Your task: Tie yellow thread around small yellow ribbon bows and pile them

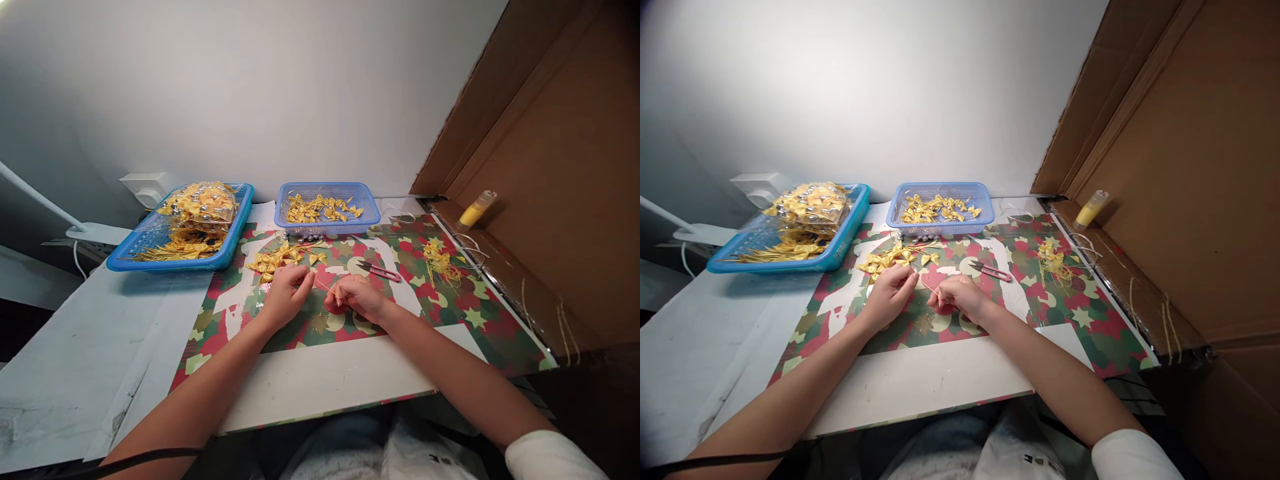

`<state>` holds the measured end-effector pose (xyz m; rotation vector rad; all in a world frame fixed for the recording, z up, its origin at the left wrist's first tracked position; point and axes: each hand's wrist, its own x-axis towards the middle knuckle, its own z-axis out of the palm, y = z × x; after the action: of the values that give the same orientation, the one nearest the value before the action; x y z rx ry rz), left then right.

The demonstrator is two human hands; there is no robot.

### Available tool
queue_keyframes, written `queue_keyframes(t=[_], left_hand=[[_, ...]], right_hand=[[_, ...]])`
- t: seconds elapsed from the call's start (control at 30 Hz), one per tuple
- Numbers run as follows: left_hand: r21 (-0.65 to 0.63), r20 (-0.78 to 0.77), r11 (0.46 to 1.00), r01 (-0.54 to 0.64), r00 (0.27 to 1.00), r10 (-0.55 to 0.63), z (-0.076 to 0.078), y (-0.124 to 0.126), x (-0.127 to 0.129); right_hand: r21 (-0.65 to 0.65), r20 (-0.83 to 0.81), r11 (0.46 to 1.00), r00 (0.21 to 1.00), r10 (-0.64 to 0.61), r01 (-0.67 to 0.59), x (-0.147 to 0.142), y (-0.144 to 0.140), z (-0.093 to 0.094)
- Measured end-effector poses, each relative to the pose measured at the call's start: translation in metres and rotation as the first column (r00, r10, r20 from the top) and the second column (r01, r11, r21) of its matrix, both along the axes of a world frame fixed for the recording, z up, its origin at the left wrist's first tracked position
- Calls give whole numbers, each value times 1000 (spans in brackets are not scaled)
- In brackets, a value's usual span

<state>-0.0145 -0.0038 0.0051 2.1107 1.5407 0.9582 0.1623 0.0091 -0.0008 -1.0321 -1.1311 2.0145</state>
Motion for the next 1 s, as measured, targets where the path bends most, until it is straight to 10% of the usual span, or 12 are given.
queue_keyframes(t=[1.0], left_hand=[[43, 67, 998, -43, 997, 41, 6, 2, -5]], right_hand=[[161, 84, 985, 996, 40, -53, 8, 1, 5]])
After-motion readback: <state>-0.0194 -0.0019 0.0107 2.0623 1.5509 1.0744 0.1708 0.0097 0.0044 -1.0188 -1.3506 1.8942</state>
